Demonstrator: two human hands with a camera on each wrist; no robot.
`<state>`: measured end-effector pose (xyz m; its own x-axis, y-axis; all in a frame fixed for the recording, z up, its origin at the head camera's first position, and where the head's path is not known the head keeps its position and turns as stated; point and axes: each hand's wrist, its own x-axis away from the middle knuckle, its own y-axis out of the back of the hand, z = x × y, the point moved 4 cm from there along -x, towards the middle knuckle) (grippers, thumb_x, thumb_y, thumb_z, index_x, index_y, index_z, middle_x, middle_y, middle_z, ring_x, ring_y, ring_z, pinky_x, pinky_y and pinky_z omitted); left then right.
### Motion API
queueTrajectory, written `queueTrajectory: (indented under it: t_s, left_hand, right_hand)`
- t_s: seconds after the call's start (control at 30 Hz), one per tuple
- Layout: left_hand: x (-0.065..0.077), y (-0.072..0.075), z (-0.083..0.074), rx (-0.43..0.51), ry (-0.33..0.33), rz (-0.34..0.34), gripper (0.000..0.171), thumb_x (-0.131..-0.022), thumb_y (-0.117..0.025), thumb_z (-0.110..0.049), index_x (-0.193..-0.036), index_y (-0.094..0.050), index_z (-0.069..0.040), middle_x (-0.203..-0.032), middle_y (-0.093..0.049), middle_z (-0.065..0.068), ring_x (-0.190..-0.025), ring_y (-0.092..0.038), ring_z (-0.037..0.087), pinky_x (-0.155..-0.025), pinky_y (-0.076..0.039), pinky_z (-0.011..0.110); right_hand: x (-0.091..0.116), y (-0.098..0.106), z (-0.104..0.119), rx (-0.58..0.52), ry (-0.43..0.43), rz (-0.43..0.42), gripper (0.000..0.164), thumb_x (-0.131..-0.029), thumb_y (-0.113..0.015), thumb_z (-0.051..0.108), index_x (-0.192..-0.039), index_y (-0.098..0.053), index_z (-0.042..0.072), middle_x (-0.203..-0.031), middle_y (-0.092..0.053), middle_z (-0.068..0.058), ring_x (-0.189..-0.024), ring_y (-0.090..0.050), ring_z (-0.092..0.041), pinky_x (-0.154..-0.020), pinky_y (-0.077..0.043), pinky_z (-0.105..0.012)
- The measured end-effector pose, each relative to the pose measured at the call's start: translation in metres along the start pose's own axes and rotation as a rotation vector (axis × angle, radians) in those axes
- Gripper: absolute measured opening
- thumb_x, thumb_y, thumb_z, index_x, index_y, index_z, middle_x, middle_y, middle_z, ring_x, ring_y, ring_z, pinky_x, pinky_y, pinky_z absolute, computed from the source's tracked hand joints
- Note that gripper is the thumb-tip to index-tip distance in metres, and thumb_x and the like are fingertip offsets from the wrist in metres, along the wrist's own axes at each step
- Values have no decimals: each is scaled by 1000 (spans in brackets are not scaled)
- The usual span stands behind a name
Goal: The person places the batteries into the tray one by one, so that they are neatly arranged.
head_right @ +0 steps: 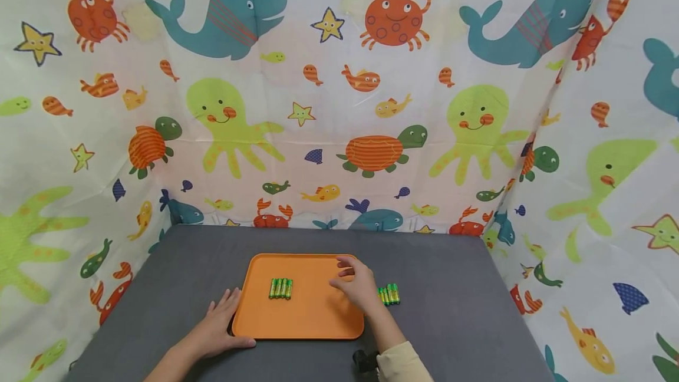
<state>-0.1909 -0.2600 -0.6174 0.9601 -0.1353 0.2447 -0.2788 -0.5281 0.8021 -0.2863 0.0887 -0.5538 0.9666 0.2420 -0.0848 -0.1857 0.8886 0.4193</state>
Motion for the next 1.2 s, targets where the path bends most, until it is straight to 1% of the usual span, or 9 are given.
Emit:
queueTrajectory:
  t_s: [0.13,0.23,0.4,0.53,0.63,0.77,0.93,1.1,1.2]
  left_hand:
    - [1,0,0,0,3,2,135,-67,-78,-75,-161,-17,1,-166,-18,23,-155,-7,43,-118,-4,71]
    - [1,-1,1,-2,6,5,135,-67,-78,-75,-161,-17,0,-167,-18,22,-155,-7,43,-118,-5,71]
    - [1,-3,2,-8,7,6,135,-66,-78,-75,-161,-17,0,-167,-19,22,-155,-7,43,-118,-6,71]
    - [2,-2,3,-11,-1,4,135,-67,-78,-75,-161,-17,0,-167,-18,21,-155,-7,43,-118,-5,71]
    - [3,-1,3,-8,-7,7,135,-67,-78,-75,-161,-17,0,-167,-18,22,-155,-7,43,-118,-4,71]
    - [3,-1,3,-10,-8,6,135,-67,-78,-75,-161,-17,0,-166,-18,22,-155,-8,43,-118,-5,71]
    - [6,-2,2,-11,-10,7,133,-68,-79,-73,-161,-17,1,-166,-18,23,-155,-8,44,-118,-6,71]
    - [10,-1,1,-10,-18,4,133,-69,-79,-72,-160,-16,1,-166,-18,24,-155,-7,44,-117,-5,72]
    - [11,-1,1,-2,-22,-3,133,-68,-80,-71,-160,-17,1,-166,-18,24,-155,-7,44,-117,-5,72]
  right_hand:
    - [3,21,-4,24,-17,-57,52,-83,-84,10,-132,-66,15,-126,-67,-16,-107,-66,-36,-74,-59,-32]
    - [8,38,-9,40,-33,-80,52,-82,-84,10,-131,-67,14,-127,-67,-16,-106,-65,-36,-73,-59,-33]
    - [17,63,-20,91,-59,-82,54,-82,-85,12,-132,-66,16,-130,-66,-14,-107,-64,-32,-79,-58,-33]
    - [25,78,-32,135,-62,-56,54,-84,-83,10,-134,-65,16,-133,-65,-13,-111,-62,-33,-87,-56,-38]
    - [31,87,-40,164,-64,-29,57,-84,-81,6,-138,-62,15,-136,-62,-14,-115,-58,-37,-85,-56,-42]
    - [37,97,-51,235,-81,-12,65,-81,-83,6,-141,-59,15,-140,-58,-14,-119,-55,-40,-77,-55,-41]
    - [41,107,-66,305,-123,21,73,-77,-86,4,-142,-58,15,-142,-55,-17,-120,-55,-39,-79,-55,-44]
    - [46,112,-81,336,-158,34,76,-72,-87,-1,-140,-60,16,-131,-61,-19,-119,-58,-38,-86,-54,-52]
    - [48,112,-89,341,-169,45,74,-70,-87,-2,-138,-62,15,-124,-66,-16,-115,-61,-35,-87,-52,-52]
